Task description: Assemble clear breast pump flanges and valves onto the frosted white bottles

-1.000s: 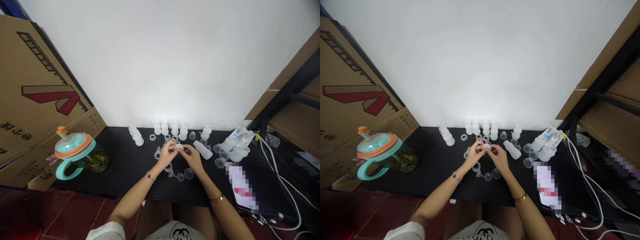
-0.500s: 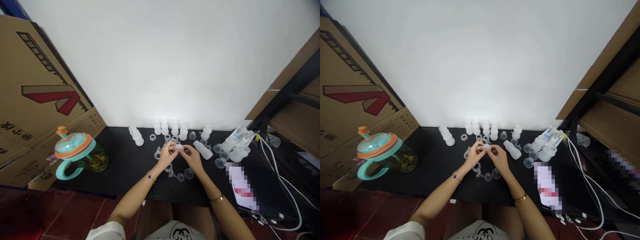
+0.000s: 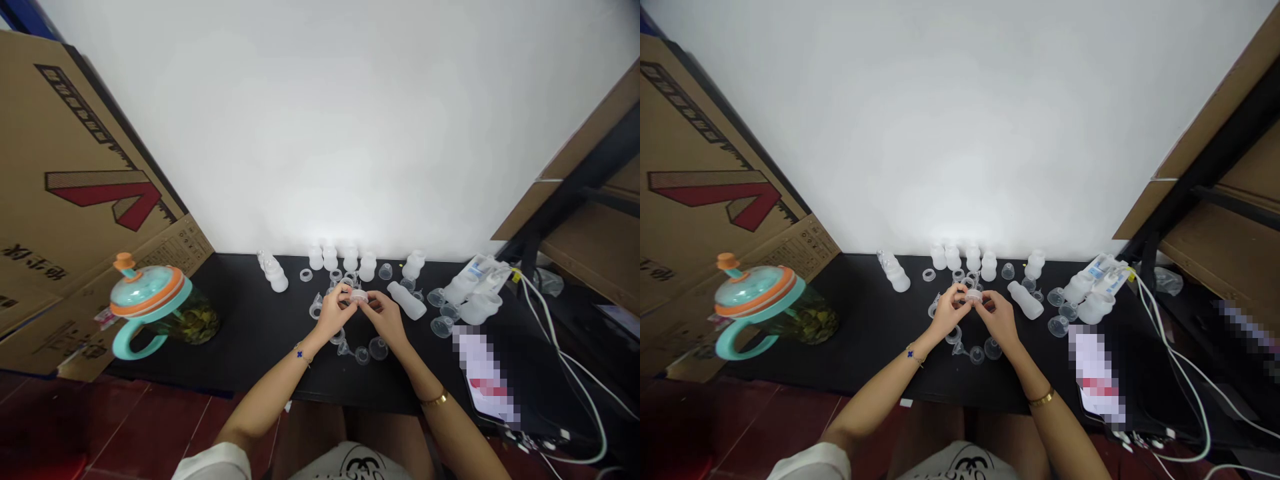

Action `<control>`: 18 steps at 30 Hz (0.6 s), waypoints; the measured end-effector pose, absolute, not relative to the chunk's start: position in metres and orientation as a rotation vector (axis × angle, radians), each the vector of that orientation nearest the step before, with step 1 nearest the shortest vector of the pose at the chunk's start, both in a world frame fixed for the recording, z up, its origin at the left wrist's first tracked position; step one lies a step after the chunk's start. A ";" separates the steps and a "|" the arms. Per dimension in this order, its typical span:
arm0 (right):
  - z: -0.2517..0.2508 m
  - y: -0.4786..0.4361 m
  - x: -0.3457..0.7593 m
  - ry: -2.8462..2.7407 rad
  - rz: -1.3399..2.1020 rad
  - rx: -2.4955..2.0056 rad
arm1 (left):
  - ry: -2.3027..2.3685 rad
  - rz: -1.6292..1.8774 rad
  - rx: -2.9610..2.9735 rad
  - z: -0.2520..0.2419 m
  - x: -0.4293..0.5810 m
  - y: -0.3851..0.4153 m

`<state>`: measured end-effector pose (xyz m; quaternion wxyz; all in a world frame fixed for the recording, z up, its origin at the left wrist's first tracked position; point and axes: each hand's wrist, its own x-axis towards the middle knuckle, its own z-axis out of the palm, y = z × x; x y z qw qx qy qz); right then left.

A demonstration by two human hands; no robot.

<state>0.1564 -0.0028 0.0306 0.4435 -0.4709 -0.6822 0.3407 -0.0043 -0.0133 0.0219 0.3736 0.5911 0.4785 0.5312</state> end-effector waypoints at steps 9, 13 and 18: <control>0.031 -0.004 0.156 -1.703 0.833 -1.154 | 1.230 1.368 1.517 0.022 -0.004 -0.014; 0.031 -0.005 0.156 -1.709 0.827 -1.157 | 1.238 1.366 1.511 0.021 -0.004 -0.014; 0.032 -0.005 0.156 -1.719 0.814 -1.162 | 1.243 1.360 1.507 0.023 -0.004 -0.015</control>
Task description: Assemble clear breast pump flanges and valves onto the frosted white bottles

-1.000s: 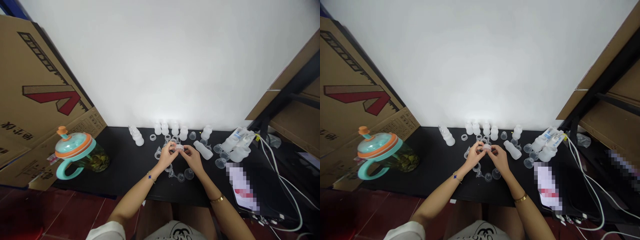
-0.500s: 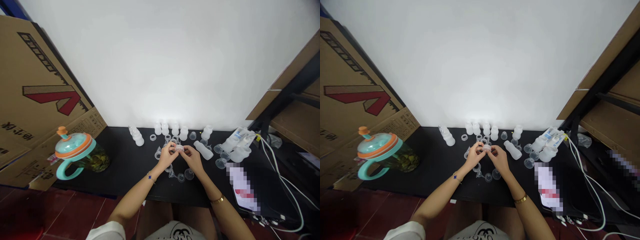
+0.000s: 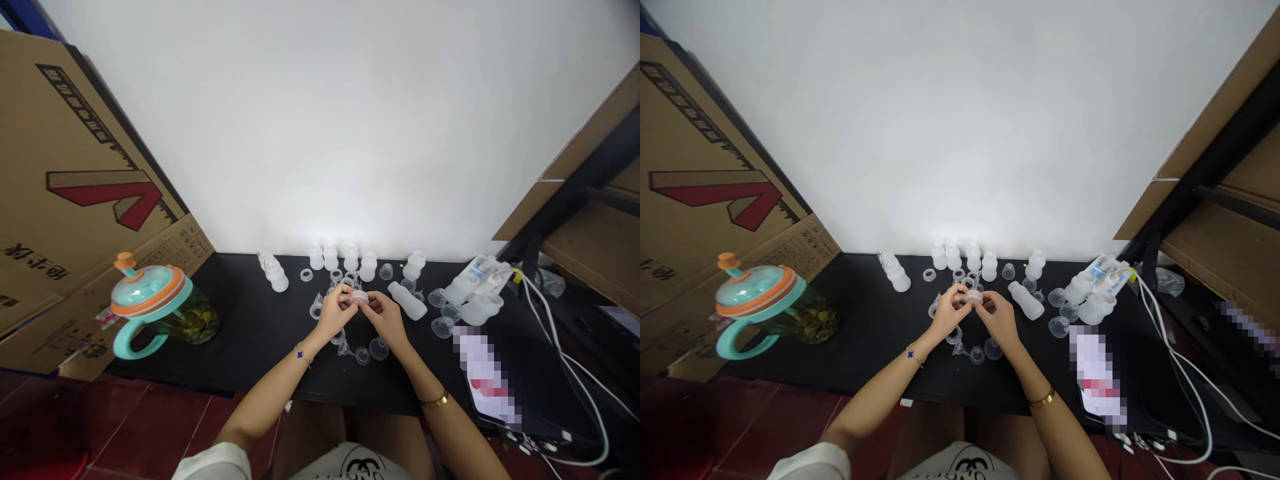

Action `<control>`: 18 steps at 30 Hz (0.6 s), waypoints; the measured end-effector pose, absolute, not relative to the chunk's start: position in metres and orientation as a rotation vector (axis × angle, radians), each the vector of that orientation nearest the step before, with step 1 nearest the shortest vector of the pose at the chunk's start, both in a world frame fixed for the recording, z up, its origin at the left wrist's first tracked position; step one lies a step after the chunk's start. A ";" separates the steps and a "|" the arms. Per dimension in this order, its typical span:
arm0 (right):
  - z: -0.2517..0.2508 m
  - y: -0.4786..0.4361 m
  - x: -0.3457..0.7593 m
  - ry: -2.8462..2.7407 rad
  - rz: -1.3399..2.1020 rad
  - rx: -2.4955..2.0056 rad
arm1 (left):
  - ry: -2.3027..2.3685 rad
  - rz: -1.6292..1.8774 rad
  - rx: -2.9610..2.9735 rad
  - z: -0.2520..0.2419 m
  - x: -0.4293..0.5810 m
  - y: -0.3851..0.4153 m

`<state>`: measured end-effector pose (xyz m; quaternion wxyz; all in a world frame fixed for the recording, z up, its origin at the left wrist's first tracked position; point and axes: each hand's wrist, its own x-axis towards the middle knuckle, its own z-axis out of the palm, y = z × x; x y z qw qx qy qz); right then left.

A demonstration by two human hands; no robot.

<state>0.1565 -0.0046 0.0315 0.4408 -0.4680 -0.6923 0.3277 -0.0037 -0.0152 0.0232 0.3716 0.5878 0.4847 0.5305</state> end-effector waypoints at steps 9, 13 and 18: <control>0.033 -0.005 0.156 -1.712 0.826 -1.156 | 1.249 1.364 1.519 0.023 -0.004 -0.015; 0.034 -0.005 0.156 -1.705 0.835 -1.157 | 1.247 1.357 1.507 0.023 -0.004 -0.015; 0.034 -0.006 0.157 -1.713 0.823 -1.153 | 1.252 1.356 1.499 0.023 -0.003 -0.015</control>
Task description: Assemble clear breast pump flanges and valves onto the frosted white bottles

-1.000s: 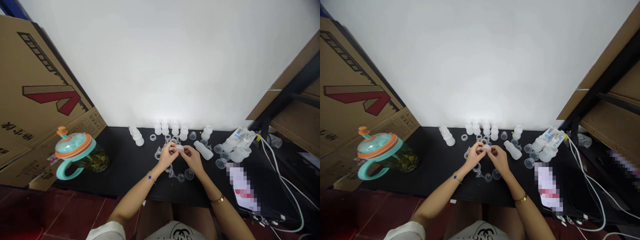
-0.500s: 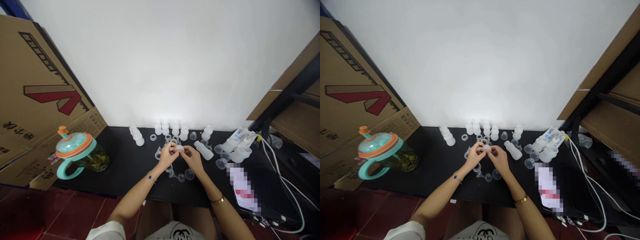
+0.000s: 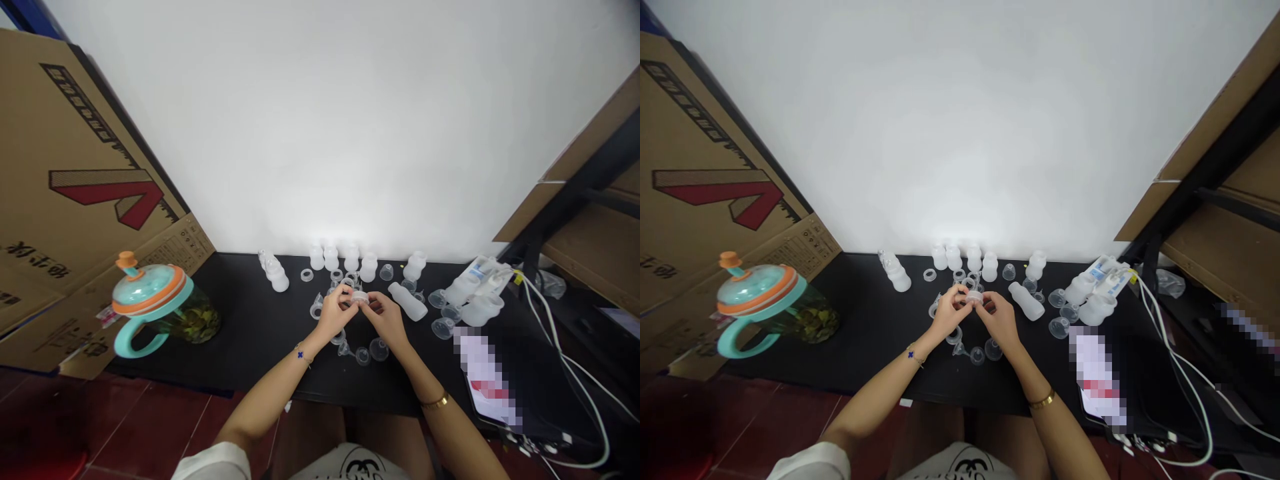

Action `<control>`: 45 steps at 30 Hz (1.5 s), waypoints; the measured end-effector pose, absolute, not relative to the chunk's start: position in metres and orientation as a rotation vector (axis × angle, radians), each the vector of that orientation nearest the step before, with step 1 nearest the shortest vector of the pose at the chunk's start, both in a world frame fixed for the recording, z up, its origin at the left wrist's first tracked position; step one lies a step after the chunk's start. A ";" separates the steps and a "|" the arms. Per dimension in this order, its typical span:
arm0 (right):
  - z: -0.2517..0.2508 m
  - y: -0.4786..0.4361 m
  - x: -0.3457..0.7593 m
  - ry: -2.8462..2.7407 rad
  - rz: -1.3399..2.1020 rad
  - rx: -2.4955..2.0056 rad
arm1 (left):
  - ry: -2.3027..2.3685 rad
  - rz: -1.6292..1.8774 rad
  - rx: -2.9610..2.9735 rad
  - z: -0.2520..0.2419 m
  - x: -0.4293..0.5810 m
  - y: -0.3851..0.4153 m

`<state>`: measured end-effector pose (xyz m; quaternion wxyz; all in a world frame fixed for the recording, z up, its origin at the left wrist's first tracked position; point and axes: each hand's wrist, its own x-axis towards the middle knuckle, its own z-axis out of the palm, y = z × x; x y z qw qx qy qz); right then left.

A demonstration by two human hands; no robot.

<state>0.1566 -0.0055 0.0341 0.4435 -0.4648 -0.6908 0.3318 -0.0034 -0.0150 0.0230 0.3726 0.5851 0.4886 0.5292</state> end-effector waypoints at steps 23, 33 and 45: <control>0.034 -0.005 0.156 -1.728 0.787 -1.169 | 1.261 1.359 1.497 0.028 -0.002 -0.017; 0.034 -0.005 0.155 -1.735 0.775 -1.177 | 1.263 1.354 1.489 0.023 -0.002 -0.016; 0.036 -0.006 0.155 -1.727 0.778 -1.180 | 1.248 1.355 1.469 0.026 -0.001 -0.017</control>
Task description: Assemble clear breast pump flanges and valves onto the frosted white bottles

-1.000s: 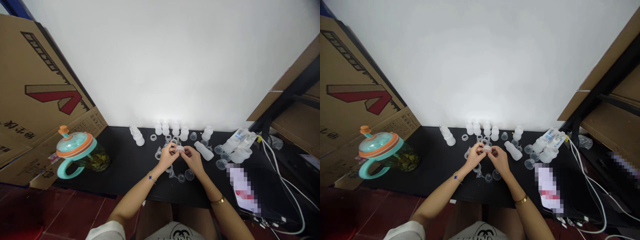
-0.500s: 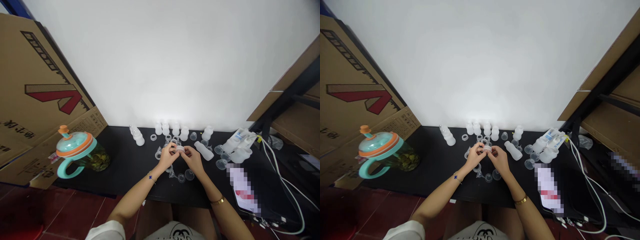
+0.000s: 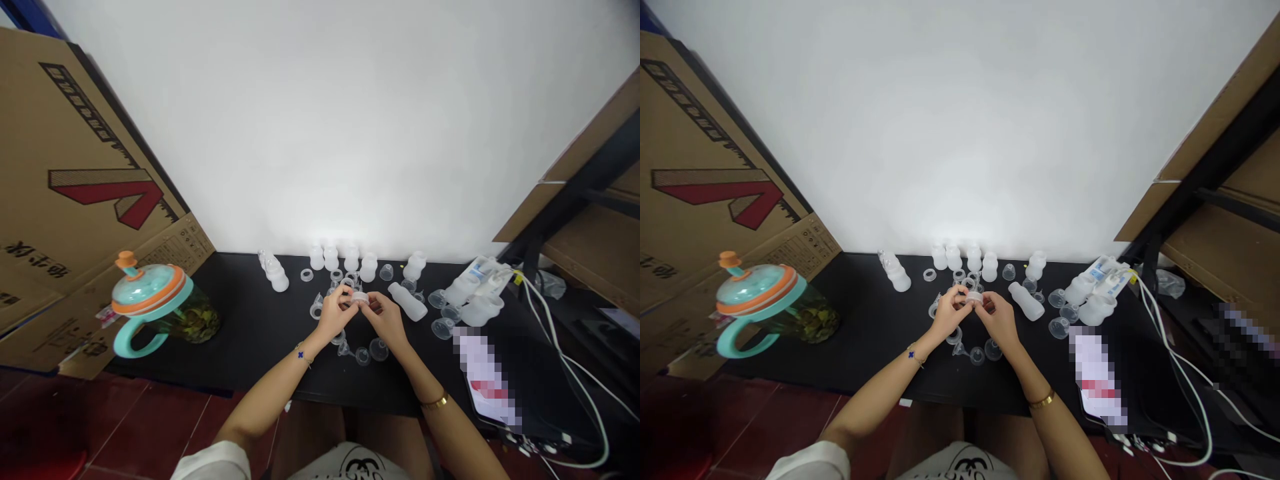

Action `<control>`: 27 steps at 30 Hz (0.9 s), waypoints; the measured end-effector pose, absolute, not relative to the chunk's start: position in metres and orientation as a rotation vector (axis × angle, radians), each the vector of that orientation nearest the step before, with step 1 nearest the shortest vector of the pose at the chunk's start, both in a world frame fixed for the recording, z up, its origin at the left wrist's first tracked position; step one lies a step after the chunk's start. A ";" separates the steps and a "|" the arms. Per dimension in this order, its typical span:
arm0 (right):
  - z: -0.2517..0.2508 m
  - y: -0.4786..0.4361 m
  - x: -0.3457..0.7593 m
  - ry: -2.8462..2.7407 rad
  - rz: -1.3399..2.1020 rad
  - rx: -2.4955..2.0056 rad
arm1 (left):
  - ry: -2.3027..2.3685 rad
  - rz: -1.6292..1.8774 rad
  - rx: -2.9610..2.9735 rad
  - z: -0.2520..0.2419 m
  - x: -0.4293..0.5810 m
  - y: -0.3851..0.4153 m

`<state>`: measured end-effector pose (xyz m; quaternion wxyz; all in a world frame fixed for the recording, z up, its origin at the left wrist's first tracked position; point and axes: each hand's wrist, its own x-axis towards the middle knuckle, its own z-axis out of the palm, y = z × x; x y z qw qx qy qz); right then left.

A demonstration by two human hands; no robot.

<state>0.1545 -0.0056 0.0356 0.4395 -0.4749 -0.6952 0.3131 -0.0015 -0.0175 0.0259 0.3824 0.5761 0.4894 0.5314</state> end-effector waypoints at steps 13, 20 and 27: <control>0.034 -0.005 0.155 -1.739 0.773 -1.162 | 1.208 1.359 1.454 0.022 -0.002 -0.017; 0.034 -0.005 0.155 -1.744 0.764 -1.157 | 1.207 1.357 1.450 0.025 -0.002 -0.018; 0.035 -0.005 0.155 -1.739 0.788 -1.161 | 1.232 1.355 1.467 0.026 -0.002 -0.019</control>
